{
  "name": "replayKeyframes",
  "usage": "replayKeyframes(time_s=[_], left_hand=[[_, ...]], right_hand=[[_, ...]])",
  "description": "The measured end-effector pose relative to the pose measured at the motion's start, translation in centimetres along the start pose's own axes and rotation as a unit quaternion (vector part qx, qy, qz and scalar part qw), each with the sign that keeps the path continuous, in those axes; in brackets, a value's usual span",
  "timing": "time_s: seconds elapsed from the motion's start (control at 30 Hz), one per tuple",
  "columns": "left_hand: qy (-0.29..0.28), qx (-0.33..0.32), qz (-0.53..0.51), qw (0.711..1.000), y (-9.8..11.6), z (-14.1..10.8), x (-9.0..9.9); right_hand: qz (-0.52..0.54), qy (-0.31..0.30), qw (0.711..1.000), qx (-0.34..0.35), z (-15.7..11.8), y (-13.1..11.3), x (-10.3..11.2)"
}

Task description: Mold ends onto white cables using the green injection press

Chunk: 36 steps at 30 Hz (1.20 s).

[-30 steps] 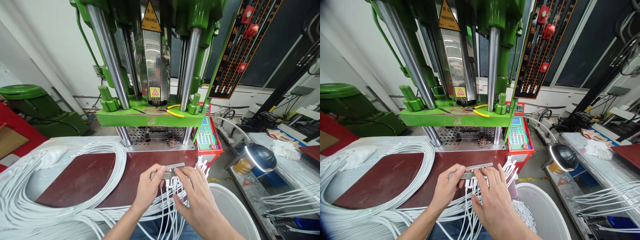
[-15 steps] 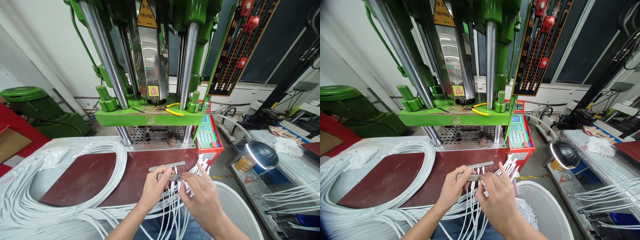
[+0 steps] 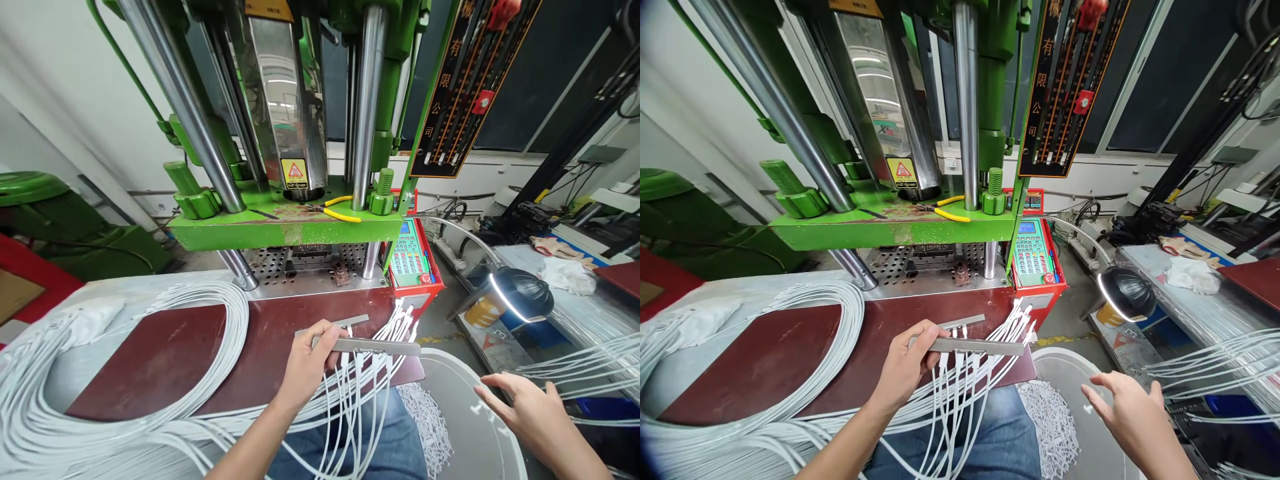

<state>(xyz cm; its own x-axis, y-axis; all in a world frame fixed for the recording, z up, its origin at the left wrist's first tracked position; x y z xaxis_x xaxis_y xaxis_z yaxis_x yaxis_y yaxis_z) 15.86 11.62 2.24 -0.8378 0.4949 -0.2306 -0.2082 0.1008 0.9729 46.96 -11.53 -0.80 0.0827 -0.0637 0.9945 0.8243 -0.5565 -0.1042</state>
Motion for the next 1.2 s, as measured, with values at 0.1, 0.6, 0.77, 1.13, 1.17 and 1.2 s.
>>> replayKeyframes(time_s=[0.1, 0.6, 0.77, 1.13, 1.17, 1.2], left_hand=[[-0.019, 0.01, -0.006, 1.0, -0.2, 0.1, -1.0], [-0.043, 0.048, -0.039, 0.997, -0.8, 0.5, -3.8], [-0.066, 0.076, -0.081, 0.992, -2.1, -0.9, -4.6], [-0.147, 0.121, 0.049, 0.981, -4.4, -4.2, -5.6], [-0.146, 0.12, 0.05, 0.981, -4.5, -4.2, -5.4], [-0.145, 0.12, 0.051, 0.981, -4.6, -4.2, -5.3]], right_hand=[[0.032, -0.018, 0.999, -0.009, -0.2, -1.3, 0.6], [0.243, -0.04, 0.937, 0.249, 2.2, -22.8, 7.1], [0.268, -0.057, 0.942, 0.196, 3.4, -21.2, 6.2], [0.31, -0.088, 0.929, 0.181, 4.3, -20.6, 5.5], [0.31, -0.087, 0.929, 0.18, 4.3, -20.7, 5.5], [0.311, -0.086, 0.929, 0.18, 4.3, -20.8, 5.5]])
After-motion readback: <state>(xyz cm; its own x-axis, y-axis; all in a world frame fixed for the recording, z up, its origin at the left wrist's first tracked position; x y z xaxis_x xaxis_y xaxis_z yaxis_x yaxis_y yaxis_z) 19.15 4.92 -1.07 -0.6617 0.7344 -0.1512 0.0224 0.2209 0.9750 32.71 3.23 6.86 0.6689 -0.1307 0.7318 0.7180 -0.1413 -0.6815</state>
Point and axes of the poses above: each hand's wrist, its own z-axis towards the middle knuckle, its own x-axis out of the back of the hand, y = z × x, the point moved 10 cm from there along z, towards the middle knuckle, and after that the axes turned 11 degrees about -z, right-handed, at the moved point
